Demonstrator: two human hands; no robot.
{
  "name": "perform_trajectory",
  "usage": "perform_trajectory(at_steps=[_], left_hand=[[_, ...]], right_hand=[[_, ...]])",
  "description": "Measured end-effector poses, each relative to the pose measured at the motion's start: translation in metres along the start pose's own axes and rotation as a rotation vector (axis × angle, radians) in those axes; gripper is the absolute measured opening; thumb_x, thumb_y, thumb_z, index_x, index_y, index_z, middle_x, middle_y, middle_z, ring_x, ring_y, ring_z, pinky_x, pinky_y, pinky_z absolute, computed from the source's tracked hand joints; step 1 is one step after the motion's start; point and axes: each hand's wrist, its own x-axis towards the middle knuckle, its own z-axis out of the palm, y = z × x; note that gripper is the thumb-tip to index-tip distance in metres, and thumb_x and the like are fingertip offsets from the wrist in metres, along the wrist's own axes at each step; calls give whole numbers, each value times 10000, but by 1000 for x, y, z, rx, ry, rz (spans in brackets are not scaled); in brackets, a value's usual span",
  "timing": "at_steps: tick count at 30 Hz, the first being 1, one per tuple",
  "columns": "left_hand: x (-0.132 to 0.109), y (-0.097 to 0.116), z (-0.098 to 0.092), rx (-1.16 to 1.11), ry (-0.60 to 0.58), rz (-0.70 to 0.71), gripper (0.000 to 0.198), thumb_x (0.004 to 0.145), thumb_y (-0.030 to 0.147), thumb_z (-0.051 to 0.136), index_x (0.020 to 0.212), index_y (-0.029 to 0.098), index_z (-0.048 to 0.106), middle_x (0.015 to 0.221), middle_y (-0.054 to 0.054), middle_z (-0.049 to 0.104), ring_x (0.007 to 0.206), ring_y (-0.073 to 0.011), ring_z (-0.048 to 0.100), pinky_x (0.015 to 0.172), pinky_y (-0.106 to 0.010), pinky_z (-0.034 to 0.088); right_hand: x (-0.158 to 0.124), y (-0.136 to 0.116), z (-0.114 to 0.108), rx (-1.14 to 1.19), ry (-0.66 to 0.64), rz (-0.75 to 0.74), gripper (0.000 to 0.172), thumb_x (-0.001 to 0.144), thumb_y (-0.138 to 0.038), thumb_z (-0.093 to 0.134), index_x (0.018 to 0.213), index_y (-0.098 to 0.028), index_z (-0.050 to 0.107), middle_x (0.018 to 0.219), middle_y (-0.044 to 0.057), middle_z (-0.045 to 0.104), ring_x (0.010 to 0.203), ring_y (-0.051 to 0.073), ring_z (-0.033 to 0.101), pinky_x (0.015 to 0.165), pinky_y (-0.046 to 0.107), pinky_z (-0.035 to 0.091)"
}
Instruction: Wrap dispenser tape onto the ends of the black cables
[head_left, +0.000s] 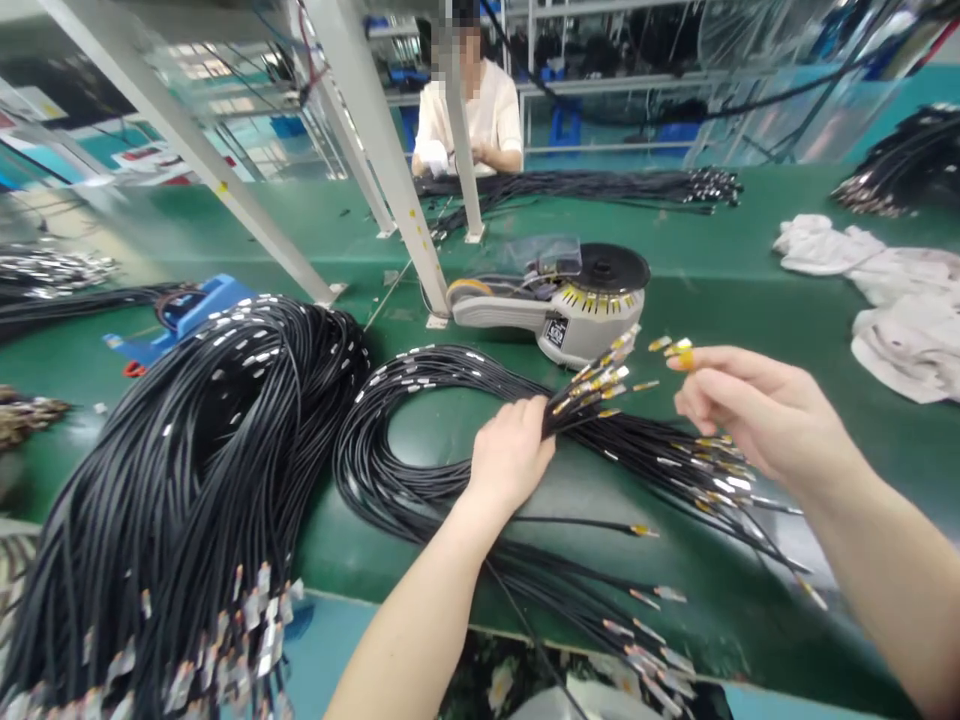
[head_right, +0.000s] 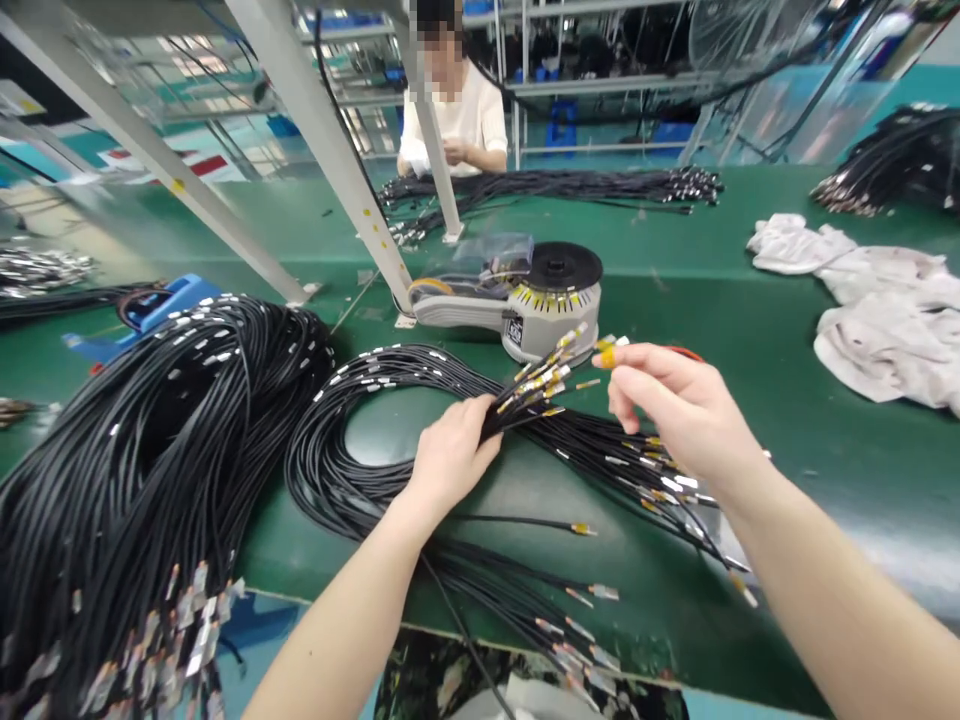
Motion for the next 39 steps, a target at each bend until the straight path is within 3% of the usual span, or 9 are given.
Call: perform_trajectory(at_steps=[7,12,17,20,24,29,34,37,39], left_hand=[[10,-2,22,78,6,-35,555,703,503,593,1144,202,443,1055,-75,501,1005,-257,418,822,-375,365],[-5,16,-6,62,100,42,516,744,433,577,1177,211,405,1165,-83,444,1095,-270,366,870,-395,331],[-36,31,-24,50,-371,362,280,777,353,552,1005,197,508,951,-46,534,828,-196,549,705,-289,420],[-46,27,-19,174,-459,344,95,816,240,483,874,186,535,863,-46,551,669,-171,565,585,-269,412],[-39,12,-24,78,-315,234,140,857,217,380,808,205,511,813,-16,566,669,-150,559,584,-249,402],[-12,-13,-18,-79,180,-140,223,895,260,269,891,187,479,760,-1,553,608,-113,536,611,-236,401],[2,-11,7,-3,140,-88,115,830,205,410,765,187,503,799,-19,544,717,-154,547,622,-252,391],[-8,2,4,1,150,-17,144,853,196,360,901,166,493,935,-72,520,741,-166,537,627,-275,399],[-21,16,0,-19,102,89,183,870,198,330,964,154,481,984,-88,509,790,-165,534,666,-276,411]], right_hand=[[-36,64,-1,-52,18,194,156,763,-297,567,864,-180,544,517,-47,483,431,96,438,427,241,372],[-44,66,1,-142,22,109,117,778,-271,529,870,-200,538,548,-41,497,455,102,456,475,244,405],[-49,61,-5,-172,-1,32,150,787,-261,525,931,-219,525,582,-30,523,491,120,491,506,252,426],[-52,59,-5,-185,-29,15,159,791,-282,513,938,-219,519,584,-24,515,500,130,491,498,258,428],[-52,57,-6,-217,-20,-5,162,792,-301,508,932,-219,516,590,-18,516,505,134,498,503,262,440],[-51,58,-9,-235,42,-27,167,799,-261,490,959,-215,508,614,-17,515,514,128,499,507,251,443],[-54,53,-6,-310,-215,-119,272,802,-215,488,1062,-216,411,651,-24,533,581,138,522,593,276,450],[-58,48,-3,-337,-373,-187,381,805,-175,486,1156,-218,346,692,-25,535,635,136,532,658,282,447],[-59,48,-3,-357,-368,-205,384,813,-168,478,1169,-219,343,697,-25,530,641,132,531,670,279,443]])
